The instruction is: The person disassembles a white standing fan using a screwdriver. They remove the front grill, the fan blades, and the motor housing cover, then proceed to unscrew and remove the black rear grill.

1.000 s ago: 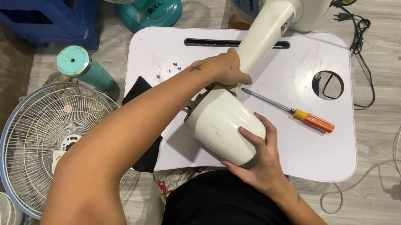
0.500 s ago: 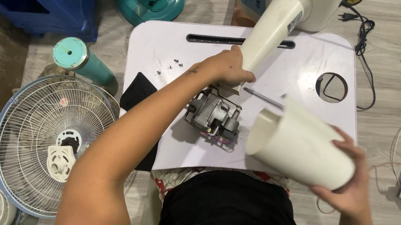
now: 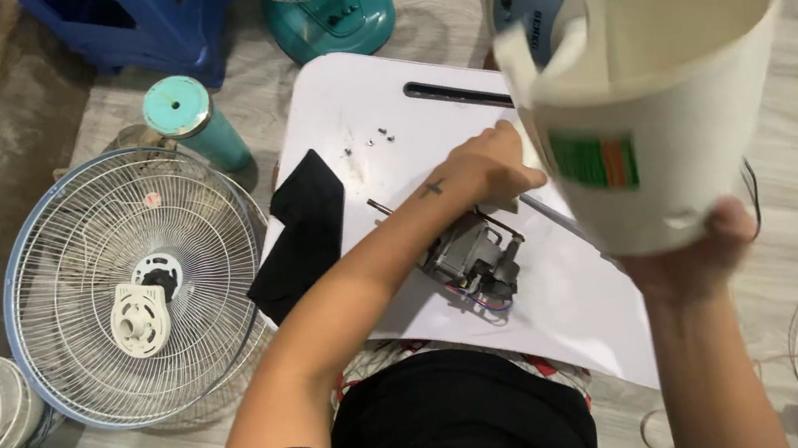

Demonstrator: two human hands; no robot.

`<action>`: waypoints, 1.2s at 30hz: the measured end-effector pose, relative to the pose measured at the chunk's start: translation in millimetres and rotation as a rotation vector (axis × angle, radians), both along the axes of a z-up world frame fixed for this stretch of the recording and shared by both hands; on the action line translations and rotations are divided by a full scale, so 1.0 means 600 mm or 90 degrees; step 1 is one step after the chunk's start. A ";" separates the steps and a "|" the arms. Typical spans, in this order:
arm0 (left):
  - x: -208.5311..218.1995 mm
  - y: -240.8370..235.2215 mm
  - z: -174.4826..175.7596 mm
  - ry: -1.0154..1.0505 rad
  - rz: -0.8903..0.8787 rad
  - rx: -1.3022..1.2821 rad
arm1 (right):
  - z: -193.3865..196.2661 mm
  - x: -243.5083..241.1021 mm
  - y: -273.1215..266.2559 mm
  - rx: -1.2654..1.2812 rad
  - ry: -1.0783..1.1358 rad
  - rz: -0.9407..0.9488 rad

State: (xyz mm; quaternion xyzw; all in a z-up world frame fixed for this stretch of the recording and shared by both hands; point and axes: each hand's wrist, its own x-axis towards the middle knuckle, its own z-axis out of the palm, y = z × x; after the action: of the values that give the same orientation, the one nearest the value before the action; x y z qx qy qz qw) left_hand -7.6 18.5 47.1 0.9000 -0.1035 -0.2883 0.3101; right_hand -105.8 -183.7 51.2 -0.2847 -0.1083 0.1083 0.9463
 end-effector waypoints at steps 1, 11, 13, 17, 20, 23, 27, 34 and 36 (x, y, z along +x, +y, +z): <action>0.025 -0.012 -0.086 -0.001 0.004 0.000 | 0.002 0.019 0.021 0.000 -0.001 0.004; 0.059 -0.039 -0.235 -0.412 -0.016 -0.392 | 0.014 0.168 0.205 -0.431 -0.236 -0.050; 0.031 -0.027 -0.180 -0.353 -0.043 -0.189 | 0.014 0.182 0.208 -0.516 -0.239 -0.073; -0.015 0.016 -0.007 0.016 -0.006 -0.043 | 0.022 0.207 0.216 -0.607 -0.379 0.014; -0.001 0.004 -0.027 0.022 -0.039 -0.024 | 0.021 0.228 0.221 -0.868 -0.494 -0.019; 0.016 -0.011 -0.060 -0.008 -0.071 0.025 | -0.005 0.242 0.230 -1.008 -0.559 0.019; 0.022 -0.027 -0.095 -0.054 -0.098 0.050 | -0.042 0.253 0.245 -1.124 -0.547 0.059; 0.024 -0.023 -0.103 -0.139 -0.134 0.091 | 0.015 0.227 0.169 -1.135 -0.644 0.040; 0.010 -0.010 -0.067 -0.104 -0.048 0.033 | 0.052 0.204 0.127 -1.165 -0.696 -0.029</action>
State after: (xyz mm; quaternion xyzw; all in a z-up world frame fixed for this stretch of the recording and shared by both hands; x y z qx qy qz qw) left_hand -1.8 12.4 7.0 0.9237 -0.1547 -0.2283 0.2661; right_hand 16.6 -107.4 82.2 -0.8992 -0.3905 -0.0121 0.1968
